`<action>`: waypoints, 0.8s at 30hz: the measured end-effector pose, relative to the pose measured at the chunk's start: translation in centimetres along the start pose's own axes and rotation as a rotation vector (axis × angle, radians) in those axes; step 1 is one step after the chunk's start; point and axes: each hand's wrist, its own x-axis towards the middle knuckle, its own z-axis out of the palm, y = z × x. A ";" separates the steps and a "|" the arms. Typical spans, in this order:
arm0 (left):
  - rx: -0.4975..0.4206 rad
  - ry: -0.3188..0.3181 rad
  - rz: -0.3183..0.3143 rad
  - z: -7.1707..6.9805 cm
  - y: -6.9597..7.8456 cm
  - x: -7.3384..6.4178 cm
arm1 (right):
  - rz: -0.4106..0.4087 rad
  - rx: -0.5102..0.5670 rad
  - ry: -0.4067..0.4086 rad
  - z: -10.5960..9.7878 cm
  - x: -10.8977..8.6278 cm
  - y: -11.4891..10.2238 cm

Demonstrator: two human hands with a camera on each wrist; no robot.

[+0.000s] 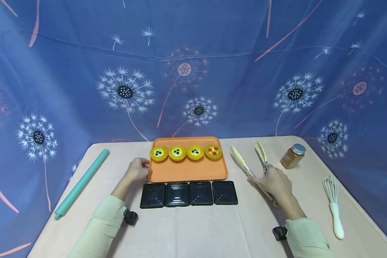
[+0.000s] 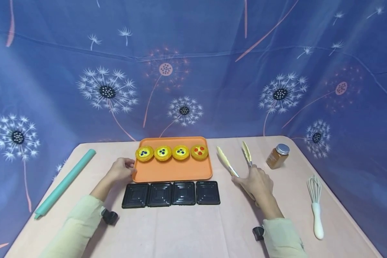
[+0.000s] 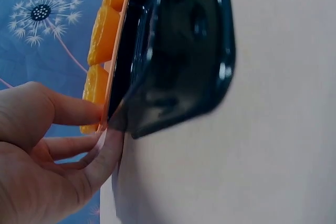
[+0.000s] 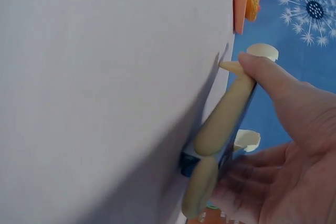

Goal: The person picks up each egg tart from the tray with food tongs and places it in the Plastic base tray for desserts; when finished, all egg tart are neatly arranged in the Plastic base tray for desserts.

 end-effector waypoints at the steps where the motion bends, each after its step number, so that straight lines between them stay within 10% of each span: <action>1: -0.002 0.003 -0.011 0.0 0.0 0.0 | 0.010 0.013 0.006 0.1 0.0 0.0; 8: -0.010 0.013 -0.053 0.1 0.1 0.0 | 0.039 0.134 0.061 0.3 0.3 0.2; 24: -0.010 0.019 -0.035 0.2 0.1 0.0 | -0.265 0.144 0.191 -3.8 1.5 0.4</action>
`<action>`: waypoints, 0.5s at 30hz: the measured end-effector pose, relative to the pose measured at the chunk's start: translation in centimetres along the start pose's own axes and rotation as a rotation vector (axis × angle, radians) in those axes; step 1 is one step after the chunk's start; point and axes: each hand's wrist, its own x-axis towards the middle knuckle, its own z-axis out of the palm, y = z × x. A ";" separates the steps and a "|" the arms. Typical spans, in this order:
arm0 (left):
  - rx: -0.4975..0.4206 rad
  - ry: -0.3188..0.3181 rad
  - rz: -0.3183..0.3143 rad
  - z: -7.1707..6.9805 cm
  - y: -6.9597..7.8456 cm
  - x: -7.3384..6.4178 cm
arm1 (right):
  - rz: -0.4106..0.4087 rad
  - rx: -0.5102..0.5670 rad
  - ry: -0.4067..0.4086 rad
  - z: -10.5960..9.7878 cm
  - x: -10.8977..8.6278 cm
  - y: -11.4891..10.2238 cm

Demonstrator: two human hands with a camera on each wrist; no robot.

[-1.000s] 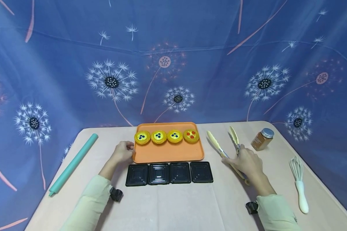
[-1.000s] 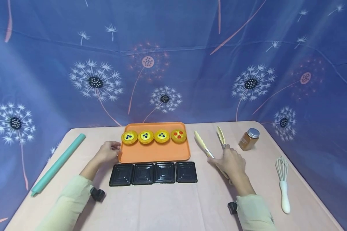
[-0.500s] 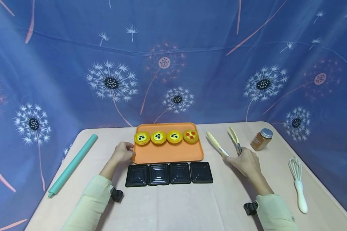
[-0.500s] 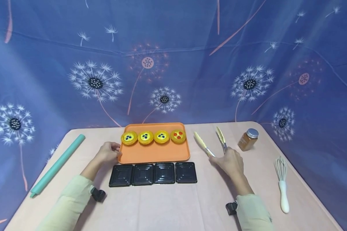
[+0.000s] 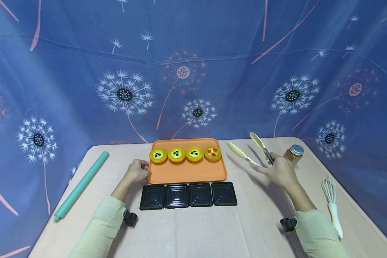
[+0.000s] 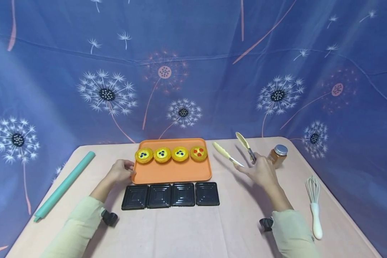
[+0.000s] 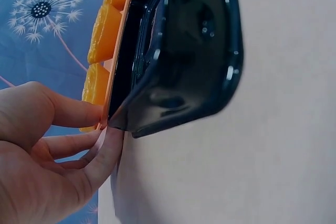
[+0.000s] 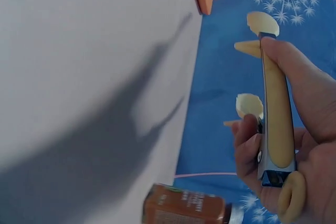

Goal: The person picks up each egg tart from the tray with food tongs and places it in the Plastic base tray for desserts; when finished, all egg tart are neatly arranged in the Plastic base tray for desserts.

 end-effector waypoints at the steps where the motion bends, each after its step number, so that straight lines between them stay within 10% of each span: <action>1: -0.001 -0.001 -0.002 0.0 0.0 0.0 | -0.007 0.000 -0.006 -0.1 0.2 -0.1; 15: 0.002 -0.010 0.001 -0.2 0.1 0.1 | -0.119 -0.062 -0.131 0.0 2.9 -1.8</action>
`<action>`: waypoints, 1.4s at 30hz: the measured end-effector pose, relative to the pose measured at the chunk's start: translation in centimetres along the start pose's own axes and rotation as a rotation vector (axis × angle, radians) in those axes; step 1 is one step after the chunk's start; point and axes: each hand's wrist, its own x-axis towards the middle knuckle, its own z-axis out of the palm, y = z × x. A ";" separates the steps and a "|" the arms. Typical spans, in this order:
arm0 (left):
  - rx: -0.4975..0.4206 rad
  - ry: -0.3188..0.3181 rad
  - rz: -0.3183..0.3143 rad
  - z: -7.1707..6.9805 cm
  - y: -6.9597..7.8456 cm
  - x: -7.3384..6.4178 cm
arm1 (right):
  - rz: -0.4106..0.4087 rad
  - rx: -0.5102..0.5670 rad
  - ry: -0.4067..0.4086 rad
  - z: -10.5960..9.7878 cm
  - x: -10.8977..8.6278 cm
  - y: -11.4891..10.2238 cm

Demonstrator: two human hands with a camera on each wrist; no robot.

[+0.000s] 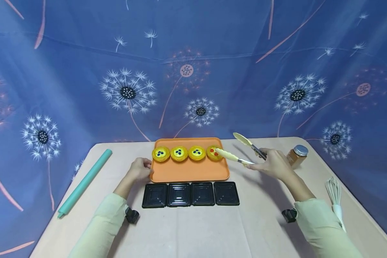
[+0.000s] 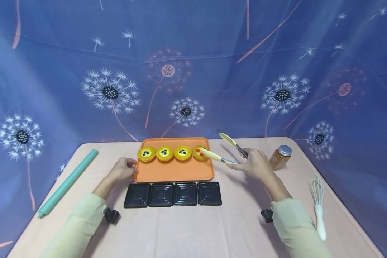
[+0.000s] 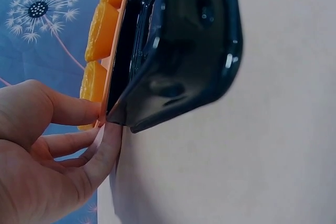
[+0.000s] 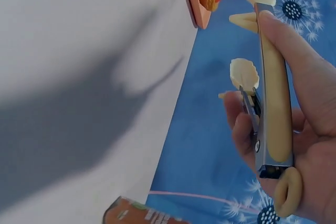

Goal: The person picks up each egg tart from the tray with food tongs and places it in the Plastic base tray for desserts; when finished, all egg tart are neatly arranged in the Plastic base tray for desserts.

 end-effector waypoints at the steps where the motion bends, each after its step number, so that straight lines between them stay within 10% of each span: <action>1: -0.002 0.002 0.000 0.0 0.1 0.1 | -0.006 -0.001 -0.008 0.0 0.2 -0.1; 16: -0.035 -0.004 -0.014 0.3 0.0 0.0 | -0.131 0.041 -0.171 1.0 2.7 -1.0; 42: -0.061 -0.018 -0.017 0.0 -0.1 0.0 | -0.194 0.035 -0.165 0.4 3.7 -1.7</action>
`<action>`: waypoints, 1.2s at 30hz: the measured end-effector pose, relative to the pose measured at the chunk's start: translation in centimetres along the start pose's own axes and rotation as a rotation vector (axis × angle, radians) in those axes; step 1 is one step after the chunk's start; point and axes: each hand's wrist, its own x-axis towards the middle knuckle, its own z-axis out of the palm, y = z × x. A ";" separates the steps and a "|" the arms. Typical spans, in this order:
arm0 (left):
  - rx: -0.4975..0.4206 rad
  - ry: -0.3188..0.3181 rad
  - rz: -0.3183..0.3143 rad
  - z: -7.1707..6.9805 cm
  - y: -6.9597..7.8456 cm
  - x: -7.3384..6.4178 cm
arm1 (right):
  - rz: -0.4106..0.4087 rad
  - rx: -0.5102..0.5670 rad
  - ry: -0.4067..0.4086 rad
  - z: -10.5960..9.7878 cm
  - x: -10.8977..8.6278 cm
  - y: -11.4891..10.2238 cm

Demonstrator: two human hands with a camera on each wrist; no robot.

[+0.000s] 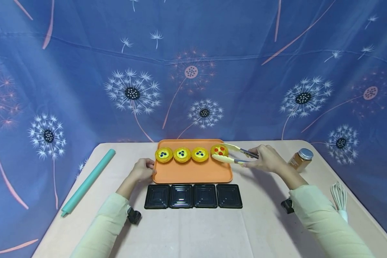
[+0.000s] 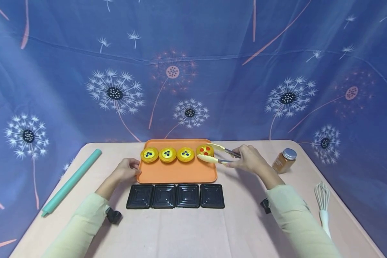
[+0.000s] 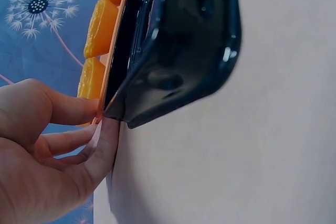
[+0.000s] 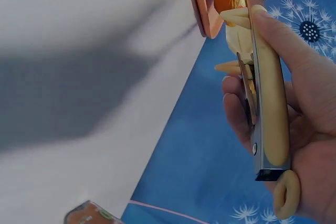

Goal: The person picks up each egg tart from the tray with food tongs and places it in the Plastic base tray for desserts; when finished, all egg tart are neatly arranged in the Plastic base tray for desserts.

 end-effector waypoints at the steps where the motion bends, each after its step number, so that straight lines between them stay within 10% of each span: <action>1: 0.001 -0.001 0.002 0.0 0.0 0.0 | -0.002 -0.001 -0.003 -0.2 -0.1 0.0; 36: -0.051 -0.031 -0.005 -0.3 -0.4 0.4 | -0.143 0.041 -0.108 -5.6 -10.4 -3.4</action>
